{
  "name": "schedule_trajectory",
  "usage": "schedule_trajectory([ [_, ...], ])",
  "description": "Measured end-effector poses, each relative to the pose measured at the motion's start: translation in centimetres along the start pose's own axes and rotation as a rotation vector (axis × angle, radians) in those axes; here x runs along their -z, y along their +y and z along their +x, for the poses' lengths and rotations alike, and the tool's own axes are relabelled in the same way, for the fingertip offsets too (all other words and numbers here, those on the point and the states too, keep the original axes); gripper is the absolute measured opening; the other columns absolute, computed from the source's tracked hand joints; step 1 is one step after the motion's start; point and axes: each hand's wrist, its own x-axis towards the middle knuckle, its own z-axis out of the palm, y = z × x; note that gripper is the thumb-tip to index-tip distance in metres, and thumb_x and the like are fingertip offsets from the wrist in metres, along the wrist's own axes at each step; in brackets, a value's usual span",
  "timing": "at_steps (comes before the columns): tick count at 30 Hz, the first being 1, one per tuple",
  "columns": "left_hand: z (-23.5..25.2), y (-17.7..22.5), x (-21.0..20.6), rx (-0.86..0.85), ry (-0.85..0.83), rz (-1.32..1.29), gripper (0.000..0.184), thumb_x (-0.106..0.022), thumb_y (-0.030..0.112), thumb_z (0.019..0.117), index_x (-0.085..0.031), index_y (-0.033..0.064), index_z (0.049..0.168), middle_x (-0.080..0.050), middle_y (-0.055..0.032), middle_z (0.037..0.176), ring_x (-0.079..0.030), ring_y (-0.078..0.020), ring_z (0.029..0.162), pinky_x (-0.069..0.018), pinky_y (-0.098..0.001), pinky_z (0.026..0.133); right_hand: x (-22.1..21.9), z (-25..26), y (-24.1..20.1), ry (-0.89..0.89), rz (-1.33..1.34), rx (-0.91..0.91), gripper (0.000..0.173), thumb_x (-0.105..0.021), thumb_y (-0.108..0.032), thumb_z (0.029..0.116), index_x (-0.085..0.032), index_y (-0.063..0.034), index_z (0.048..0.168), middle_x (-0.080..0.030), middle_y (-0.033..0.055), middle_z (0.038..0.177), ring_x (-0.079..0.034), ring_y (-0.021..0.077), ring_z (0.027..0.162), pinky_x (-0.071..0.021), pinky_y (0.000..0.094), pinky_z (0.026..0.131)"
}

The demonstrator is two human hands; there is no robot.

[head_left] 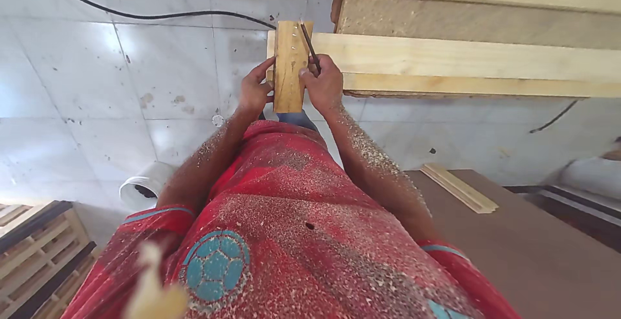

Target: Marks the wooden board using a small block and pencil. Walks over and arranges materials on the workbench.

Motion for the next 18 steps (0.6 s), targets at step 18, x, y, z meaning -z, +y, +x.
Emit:
schedule_trajectory([
  [18,0.22,-0.40,0.48,-0.024,-0.024,0.007,0.055,-0.052,-0.007,0.0984,-0.054,0.0148,0.149,-0.061,-0.0109,0.143,-0.071,-0.0293,0.111,-0.0652,-0.0476,0.074,0.25,0.11,0.05,-0.016,-0.015,0.023,0.041,-0.065,-0.039,0.0953,-0.065,-0.0139,0.128,-0.070,0.0069,0.094,-0.066,0.0215,0.079,-0.0556,0.0477,0.074],
])
